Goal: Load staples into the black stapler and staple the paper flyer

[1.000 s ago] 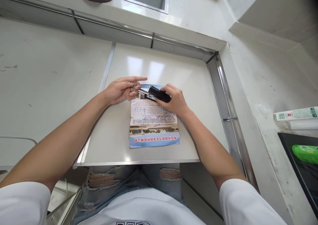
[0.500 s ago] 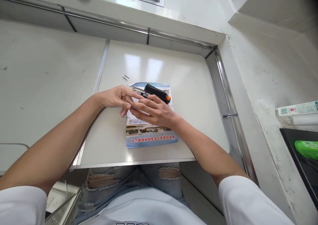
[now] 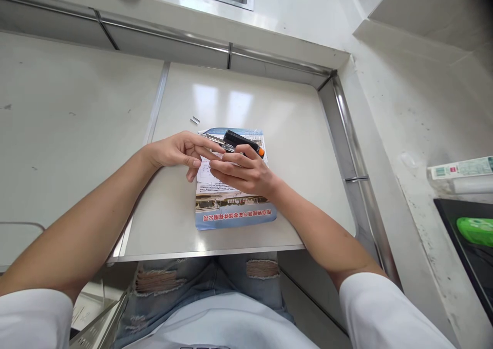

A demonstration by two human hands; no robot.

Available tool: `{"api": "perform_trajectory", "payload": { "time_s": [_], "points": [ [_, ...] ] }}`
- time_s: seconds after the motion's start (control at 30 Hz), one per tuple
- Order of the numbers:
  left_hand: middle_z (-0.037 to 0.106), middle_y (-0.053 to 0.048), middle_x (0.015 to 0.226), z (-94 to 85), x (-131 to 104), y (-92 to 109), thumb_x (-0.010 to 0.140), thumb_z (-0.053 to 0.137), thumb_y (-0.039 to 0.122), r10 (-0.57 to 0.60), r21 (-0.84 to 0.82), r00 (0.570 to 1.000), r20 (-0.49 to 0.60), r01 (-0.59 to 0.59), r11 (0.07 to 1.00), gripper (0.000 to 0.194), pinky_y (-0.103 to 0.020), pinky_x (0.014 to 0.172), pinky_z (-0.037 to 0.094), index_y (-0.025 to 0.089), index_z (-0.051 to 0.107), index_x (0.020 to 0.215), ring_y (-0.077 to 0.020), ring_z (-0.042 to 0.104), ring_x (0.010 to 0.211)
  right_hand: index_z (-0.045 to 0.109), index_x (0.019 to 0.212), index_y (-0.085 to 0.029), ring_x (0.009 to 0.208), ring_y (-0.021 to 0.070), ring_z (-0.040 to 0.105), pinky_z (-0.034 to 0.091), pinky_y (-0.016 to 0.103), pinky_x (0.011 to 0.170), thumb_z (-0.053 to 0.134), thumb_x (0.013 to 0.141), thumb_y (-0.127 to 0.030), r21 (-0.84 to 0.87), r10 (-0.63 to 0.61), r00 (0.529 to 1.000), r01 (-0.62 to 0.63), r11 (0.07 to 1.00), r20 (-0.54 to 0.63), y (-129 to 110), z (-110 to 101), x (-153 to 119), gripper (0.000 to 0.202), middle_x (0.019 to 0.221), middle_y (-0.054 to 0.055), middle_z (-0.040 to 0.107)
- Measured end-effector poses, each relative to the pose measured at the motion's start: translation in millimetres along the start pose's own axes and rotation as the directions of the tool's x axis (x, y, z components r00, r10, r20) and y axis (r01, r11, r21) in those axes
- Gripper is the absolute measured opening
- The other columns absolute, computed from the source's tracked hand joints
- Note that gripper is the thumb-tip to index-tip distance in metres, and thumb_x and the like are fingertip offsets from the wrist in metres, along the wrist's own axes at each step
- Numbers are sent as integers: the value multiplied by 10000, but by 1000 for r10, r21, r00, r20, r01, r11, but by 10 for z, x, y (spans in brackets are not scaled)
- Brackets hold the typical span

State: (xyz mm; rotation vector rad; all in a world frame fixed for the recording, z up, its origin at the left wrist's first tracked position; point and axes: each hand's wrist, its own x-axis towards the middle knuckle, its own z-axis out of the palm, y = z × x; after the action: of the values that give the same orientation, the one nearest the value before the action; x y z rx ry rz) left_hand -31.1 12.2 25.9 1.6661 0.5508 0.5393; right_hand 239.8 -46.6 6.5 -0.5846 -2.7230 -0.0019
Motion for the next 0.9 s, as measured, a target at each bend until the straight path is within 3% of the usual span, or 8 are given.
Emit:
{"api": "perform_trajectory", "payload": {
  "time_s": [0.07, 0.13, 0.27, 0.33, 0.43, 0.53, 0.67, 0.9],
  "points": [
    [795, -118, 878, 2, 13, -50, 734, 874, 668, 43, -12, 995, -91, -44, 999, 585, -307, 439, 488, 227, 803, 1112, -172, 636, 487, 621, 1382, -460, 1218, 253, 637, 528, 504, 1040, 662, 1026, -419, 28, 56, 997, -54, 998, -54, 81, -6, -50, 360, 1332, -30, 710],
    [758, -58, 789, 17, 42, -103, 804, 829, 662, 109, 15, 937, -331, -110, 994, 509, -285, 425, 428, 224, 770, 1058, -118, 560, 441, 630, 1376, -466, 1190, 276, 645, 528, 528, 1039, 687, 1008, -441, 47, 155, 976, -150, 988, -151, 224, -28, -133, 373, 1301, -19, 723],
    [619, 33, 674, 73, 107, -141, 984, 714, 510, 234, 271, 630, -741, -39, 962, 326, -249, 518, 398, 187, 677, 961, -63, 509, 512, 682, 1334, -383, 1207, 339, 647, 525, 608, 1040, 606, 1040, -484, 21, 394, 822, -424, 905, -410, 621, -127, -349, 320, 1218, 69, 733],
    [632, 19, 733, 99, 129, -140, 1027, 669, 389, 298, 411, 567, -768, 79, 908, 236, -259, 597, 426, 165, 660, 954, -73, 537, 604, 717, 1279, -334, 1210, 349, 655, 536, 625, 1029, 513, 1077, -479, 20, 463, 716, -533, 846, -523, 811, -179, -447, 322, 1176, 105, 721],
    [711, -72, 1003, 111, 153, -187, 997, 615, 200, 377, 614, 622, -686, 217, 759, 92, -355, 816, 497, 165, 691, 1036, -177, 618, 879, 750, 1190, -281, 1190, 344, 670, 560, 606, 1000, 425, 1098, -408, 79, 528, 578, -625, 777, -622, 1025, -208, -549, 361, 1124, 131, 706],
    [667, -133, 1326, 83, 174, -315, 937, 597, 149, 365, 688, 692, -623, 261, 677, 245, -496, 1055, 437, 212, 720, 1139, -314, 570, 1221, 759, 1126, -253, 1135, 325, 687, 581, 555, 972, 438, 1067, -312, 140, 596, 517, -671, 728, -615, 1161, -158, -600, 332, 1104, 136, 702],
    [702, -119, 1299, 29, 178, -473, 918, 578, 174, 275, 681, 766, -582, 273, 680, 271, -547, 1107, 397, 238, 762, 1105, -346, 562, 1269, 763, 1066, -209, 1040, 299, 708, 593, 519, 971, 510, 976, -219, 182, 680, 532, -704, 686, -504, 1280, -32, -633, 269, 1098, 138, 711],
    [721, -115, 1104, 33, 151, -413, 919, 510, 119, 255, 726, 761, -596, 375, 577, 311, -491, 971, 485, 231, 766, 1055, -312, 590, 1062, 747, 1105, -169, 1137, 320, 689, 543, 534, 1104, 574, 888, -205, 182, 753, 552, -750, 636, -359, 1379, 90, -658, 280, 1229, 168, 731]
  ]
}}
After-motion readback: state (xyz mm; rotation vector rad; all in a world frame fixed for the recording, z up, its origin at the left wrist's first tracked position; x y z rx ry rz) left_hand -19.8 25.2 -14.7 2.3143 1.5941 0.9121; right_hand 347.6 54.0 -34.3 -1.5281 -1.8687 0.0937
